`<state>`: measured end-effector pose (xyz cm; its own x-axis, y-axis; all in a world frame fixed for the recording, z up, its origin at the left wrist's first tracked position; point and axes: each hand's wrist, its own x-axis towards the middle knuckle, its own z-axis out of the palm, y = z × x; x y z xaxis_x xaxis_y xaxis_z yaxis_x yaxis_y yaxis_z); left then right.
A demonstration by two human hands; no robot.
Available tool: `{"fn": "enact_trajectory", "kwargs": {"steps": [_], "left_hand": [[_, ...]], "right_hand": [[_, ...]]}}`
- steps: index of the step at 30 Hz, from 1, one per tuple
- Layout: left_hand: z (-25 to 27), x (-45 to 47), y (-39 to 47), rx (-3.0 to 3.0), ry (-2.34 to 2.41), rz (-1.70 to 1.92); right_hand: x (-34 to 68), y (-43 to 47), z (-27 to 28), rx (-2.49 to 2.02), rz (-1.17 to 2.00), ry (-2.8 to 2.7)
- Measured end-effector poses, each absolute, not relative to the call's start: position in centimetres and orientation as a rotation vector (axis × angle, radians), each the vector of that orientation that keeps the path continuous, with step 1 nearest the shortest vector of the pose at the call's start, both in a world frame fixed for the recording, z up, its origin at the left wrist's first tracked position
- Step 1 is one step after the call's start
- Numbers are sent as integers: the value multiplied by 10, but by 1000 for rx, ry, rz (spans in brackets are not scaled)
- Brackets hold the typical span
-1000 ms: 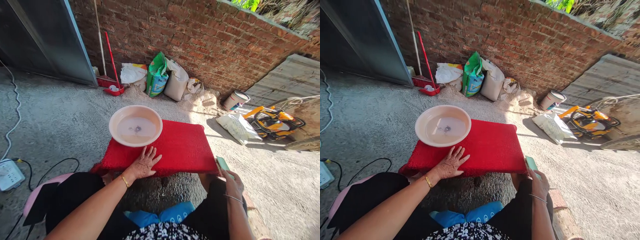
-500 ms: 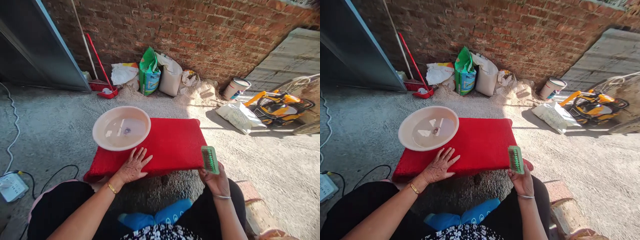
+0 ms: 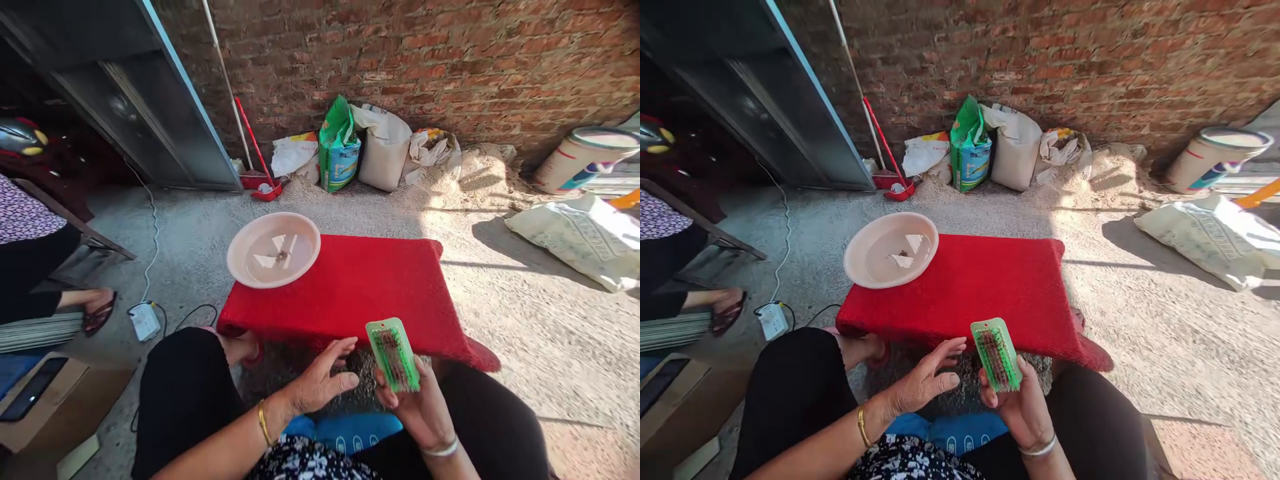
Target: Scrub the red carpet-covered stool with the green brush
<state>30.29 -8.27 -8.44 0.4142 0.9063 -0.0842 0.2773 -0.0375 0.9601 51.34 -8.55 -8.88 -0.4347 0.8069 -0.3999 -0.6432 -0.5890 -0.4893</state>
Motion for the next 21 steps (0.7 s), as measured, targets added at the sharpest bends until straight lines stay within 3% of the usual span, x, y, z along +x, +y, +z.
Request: {"fn": "enact_trajectory", "kwargs": {"steps": [4, 11, 16, 21], "left_hand": [[-79, 344, -81, 1077, 793, 771], [-76, 366, -90, 798, 862, 757], [-63, 330, -74, 930, 1360, 1084], [-67, 230, -56, 1490, 1991, 812]], "right_hand": [[500, -93, -91, -785, 2227, -352], [483, -98, -106, -871, 2235, -478], [484, -100, -110, -1030, 2294, -800], [500, -99, -101, -1052, 2131, -1046]]}}
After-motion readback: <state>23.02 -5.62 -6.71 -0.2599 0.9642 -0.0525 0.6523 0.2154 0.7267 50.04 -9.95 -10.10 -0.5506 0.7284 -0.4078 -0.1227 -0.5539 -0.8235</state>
